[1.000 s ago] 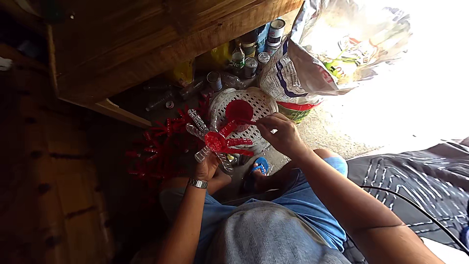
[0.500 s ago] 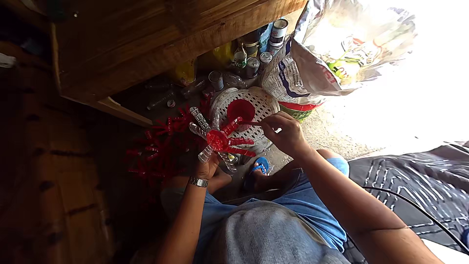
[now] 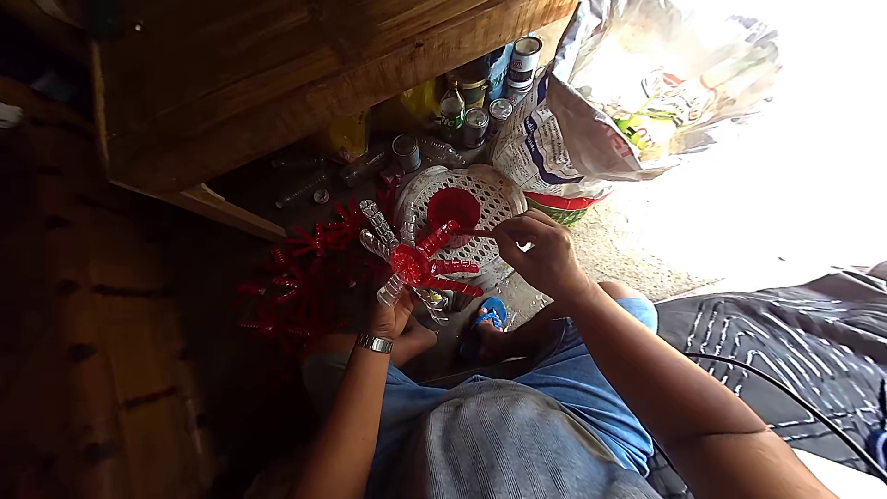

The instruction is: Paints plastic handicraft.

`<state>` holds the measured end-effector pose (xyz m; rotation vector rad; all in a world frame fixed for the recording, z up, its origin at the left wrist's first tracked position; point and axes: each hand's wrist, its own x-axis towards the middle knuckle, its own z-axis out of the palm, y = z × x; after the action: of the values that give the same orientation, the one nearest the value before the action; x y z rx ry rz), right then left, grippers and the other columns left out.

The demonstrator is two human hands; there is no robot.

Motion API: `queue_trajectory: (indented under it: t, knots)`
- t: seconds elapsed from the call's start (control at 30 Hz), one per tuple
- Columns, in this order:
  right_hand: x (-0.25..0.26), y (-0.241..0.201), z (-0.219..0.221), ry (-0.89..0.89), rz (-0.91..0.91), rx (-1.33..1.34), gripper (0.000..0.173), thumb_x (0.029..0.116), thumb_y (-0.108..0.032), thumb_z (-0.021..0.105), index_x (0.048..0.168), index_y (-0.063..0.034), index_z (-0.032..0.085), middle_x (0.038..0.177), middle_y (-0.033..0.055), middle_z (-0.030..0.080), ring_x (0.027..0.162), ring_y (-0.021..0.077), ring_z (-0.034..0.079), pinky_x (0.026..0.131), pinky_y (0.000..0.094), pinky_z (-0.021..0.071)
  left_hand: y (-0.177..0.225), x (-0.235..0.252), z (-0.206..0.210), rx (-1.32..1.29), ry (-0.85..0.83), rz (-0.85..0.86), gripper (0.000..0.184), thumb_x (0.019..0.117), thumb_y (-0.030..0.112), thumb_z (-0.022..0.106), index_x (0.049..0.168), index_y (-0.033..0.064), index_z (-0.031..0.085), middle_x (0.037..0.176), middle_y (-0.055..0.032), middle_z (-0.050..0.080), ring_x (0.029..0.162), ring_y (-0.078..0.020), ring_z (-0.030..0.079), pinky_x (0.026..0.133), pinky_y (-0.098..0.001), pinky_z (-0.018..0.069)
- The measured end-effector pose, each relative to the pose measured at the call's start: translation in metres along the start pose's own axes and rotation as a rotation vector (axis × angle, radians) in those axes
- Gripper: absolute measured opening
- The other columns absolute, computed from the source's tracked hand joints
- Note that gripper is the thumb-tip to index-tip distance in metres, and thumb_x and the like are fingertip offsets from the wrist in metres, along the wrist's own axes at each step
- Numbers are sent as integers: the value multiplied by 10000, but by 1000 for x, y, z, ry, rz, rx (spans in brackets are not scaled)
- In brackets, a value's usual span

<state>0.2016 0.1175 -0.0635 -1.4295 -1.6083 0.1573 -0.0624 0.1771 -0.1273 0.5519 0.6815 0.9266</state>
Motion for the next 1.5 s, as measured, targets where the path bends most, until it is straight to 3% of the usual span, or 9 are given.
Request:
queue_trajectory:
  t: [0.13,0.27,0.37,0.57,0.7,1.0,1.23,1.33,1.5]
  knots:
    - [6,1,8,-37,15,19,167,954,-145,667,1015,-24,765,909,71,713,815,109,686,743,246,599,-1,-1,0,4,8,5,428,790,359,837,1073,100,644,958,-93,737,831,-204,732,726,-368,622]
    - [2,4,9,-64,-4,21,153,941,-142,666,980,-33,765,882,61,703,797,99,663,730,235,572,1,-2,2,-2,12,0,335,852,325,781,1061,100,647,954,-91,735,837,-202,729,740,-368,620]
    - [2,0,5,-34,-7,16,141,920,-119,663,944,-22,762,870,67,700,783,90,655,708,215,563,-1,-2,0,-1,4,-1,356,828,346,803,1044,105,654,943,-84,741,828,-193,732,740,-357,621]
    - [9,2,12,-55,-5,12,157,949,-144,668,1001,-36,769,886,57,716,802,99,667,731,236,569,0,-1,1,-22,9,-6,355,845,322,787,1071,89,646,963,-100,735,845,-211,730,749,-378,622]
    - [2,2,6,-65,-22,11,146,926,-137,664,954,-34,764,867,54,698,799,97,661,721,230,572,2,-2,3,-12,-2,7,455,750,384,869,1051,108,668,952,-83,741,839,-191,732,751,-357,621]
    - [10,-3,8,-55,4,-1,164,950,-156,672,1001,-36,771,892,63,718,800,110,669,728,248,574,0,-2,2,-33,-7,-1,455,750,373,867,1056,100,669,961,-94,737,850,-203,729,760,-378,619]
    - [3,-6,1,-49,-27,-16,145,914,-135,656,926,-36,761,862,57,708,797,97,661,724,230,562,0,-2,2,-16,6,7,371,794,335,828,1033,102,666,935,-89,741,822,-194,732,740,-360,620]
    - [9,-9,3,-32,-30,-12,146,923,-136,659,939,-35,764,847,53,693,785,95,652,708,222,556,-1,-2,1,-30,-2,8,412,750,359,867,1013,99,684,933,-92,743,827,-195,735,738,-363,622]
    - [7,-7,11,-76,-37,8,154,943,-158,666,971,-49,769,872,45,717,815,106,662,745,253,561,1,-3,3,-35,6,2,396,780,340,844,1029,89,667,929,-101,737,817,-203,732,740,-366,623]
